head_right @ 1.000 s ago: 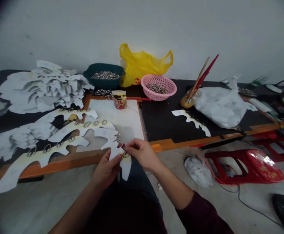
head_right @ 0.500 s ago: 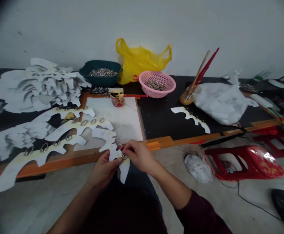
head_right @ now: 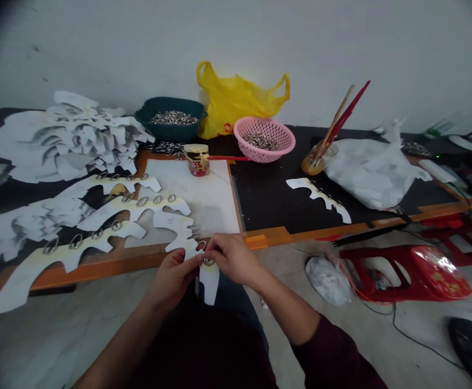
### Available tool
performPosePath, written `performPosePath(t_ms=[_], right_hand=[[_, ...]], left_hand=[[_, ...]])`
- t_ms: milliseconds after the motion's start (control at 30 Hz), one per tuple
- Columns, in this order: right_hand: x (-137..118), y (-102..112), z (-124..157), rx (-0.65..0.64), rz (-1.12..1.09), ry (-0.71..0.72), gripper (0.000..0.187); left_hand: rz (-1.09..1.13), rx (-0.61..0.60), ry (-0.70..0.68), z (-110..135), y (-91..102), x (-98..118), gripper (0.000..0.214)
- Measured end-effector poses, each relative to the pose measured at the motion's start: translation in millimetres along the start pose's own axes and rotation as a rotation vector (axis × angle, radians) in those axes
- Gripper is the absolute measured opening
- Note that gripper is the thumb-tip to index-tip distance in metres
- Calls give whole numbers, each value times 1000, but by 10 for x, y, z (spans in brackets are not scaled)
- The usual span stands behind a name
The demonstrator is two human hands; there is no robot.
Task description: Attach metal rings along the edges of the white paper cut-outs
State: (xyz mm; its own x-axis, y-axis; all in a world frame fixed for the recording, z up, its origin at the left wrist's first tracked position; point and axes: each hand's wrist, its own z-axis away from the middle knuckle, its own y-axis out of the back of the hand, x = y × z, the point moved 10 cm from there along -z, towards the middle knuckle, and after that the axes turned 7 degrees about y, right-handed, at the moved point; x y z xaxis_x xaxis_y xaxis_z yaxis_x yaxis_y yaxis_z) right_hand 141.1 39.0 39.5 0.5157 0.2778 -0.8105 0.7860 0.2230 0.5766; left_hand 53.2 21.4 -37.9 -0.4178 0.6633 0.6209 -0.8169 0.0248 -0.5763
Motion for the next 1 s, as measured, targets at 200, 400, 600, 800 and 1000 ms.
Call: performPosePath(t_ms=[200,400,600,800,1000], right_hand=[[-91,-34,-10,-81,61,53,10],[-46,-30,-15,-47,28,25,9],[59,-20,3,1,-3,-52,8],[81,-111,40,-6,-438,-148,13],[121,-82,74,117,-510,-216,8]], left_hand=[[-6,24,33,16,21,-14,26],[-18,21,29,16,21,29,29],[-73,-64,17,52,8,35,23],[-110,-38,-58,90,26,107,40],[-232,69,-158,104,27,285,42]])
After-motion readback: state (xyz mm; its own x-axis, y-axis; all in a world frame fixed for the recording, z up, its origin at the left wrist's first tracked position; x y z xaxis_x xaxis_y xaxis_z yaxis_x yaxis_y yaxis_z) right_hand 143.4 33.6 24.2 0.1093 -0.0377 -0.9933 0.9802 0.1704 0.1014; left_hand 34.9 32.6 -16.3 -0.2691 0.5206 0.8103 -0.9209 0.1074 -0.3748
